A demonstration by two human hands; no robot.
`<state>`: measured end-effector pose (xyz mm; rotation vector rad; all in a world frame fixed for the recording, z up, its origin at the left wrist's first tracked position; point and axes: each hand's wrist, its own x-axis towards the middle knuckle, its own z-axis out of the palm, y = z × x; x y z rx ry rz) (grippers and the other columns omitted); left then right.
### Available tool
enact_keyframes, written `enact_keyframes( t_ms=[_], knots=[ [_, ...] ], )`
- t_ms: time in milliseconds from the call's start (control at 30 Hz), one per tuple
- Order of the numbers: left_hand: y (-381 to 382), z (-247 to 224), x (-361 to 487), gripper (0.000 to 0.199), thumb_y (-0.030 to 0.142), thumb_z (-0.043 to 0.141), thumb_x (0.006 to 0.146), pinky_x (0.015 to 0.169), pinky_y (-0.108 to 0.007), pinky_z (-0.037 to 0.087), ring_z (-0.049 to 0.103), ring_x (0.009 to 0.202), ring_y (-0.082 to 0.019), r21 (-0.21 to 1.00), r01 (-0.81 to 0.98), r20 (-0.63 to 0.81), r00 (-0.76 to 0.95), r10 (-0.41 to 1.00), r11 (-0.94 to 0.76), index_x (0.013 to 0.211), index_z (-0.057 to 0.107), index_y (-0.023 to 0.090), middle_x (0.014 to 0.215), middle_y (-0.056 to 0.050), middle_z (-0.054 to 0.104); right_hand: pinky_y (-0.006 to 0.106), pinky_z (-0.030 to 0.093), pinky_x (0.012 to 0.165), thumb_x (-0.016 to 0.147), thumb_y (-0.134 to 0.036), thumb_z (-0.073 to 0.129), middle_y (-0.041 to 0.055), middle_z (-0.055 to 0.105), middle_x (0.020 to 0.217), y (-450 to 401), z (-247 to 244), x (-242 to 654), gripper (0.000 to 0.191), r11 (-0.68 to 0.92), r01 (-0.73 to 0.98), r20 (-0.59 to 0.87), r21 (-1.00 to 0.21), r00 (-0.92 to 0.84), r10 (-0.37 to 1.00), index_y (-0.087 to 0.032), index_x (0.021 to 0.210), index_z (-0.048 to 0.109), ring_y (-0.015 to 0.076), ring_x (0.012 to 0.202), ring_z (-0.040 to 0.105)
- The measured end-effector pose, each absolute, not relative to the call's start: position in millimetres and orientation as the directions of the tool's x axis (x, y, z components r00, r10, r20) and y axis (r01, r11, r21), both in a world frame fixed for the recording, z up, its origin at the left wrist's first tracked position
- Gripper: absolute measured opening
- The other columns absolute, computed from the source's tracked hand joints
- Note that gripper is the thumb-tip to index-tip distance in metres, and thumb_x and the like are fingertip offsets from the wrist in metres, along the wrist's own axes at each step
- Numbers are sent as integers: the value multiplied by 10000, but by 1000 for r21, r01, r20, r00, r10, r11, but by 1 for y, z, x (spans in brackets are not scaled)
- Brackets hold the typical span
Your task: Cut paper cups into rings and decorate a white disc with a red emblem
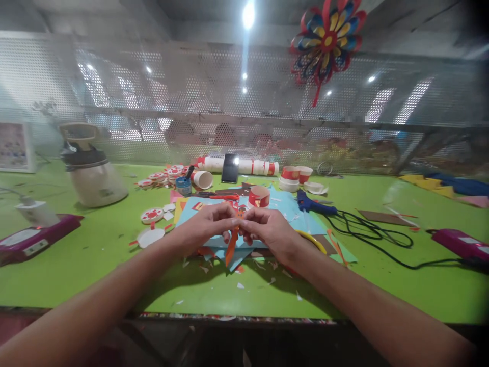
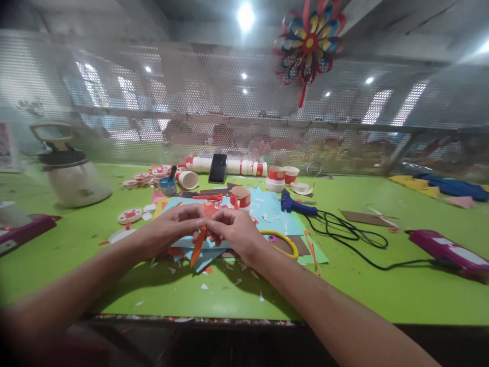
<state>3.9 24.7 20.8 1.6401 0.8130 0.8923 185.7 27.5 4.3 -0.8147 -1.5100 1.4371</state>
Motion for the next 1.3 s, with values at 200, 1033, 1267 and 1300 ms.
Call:
enact_keyframes(
  t_ms=[200, 1033, 1267, 1300],
  knots=[
    [29, 11, 1, 180, 371, 684, 792, 683, -277, 470, 633, 754, -171, 995, -6, 90, 478, 874, -100, 758, 636, 201, 772, -20, 672, 256, 403, 525, 700, -400, 765, -22, 595, 563, 20, 9, 183, 275, 126, -75, 146, -989, -384, 912, -175, 636, 621, 103, 516, 499],
    [22, 17, -7, 72, 213, 504, 917, 446, -201, 467, 702, 573, -173, 975, -86, -33, 854, 519, 204, 860, 527, 175, 668, -81, 724, 236, 454, 546, 827, -240, 637, 12, 623, 633, 16, 24, 202, 162, 74, 50, 25, -996, -647, 762, -124, 726, 689, 92, 541, 551],
    [19, 21, -6, 101, 187, 473, 921, 454, -208, 489, 707, 575, -178, 985, -18, -87, 804, 588, 170, 850, 544, 173, 693, -79, 737, 217, 451, 534, 819, -220, 617, 4, 610, 631, 14, 27, 200, 175, 71, 49, 30, -996, -577, 816, -124, 681, 665, 72, 524, 533],
    [19, 21, -6, 111, 185, 466, 923, 441, -197, 481, 702, 556, -172, 985, -10, -94, 802, 590, 172, 846, 545, 173, 678, -77, 737, 216, 452, 535, 819, -223, 617, 5, 612, 636, 14, 27, 199, 174, 67, 52, 26, -996, -569, 822, -123, 686, 666, 72, 527, 535]
  ],
)
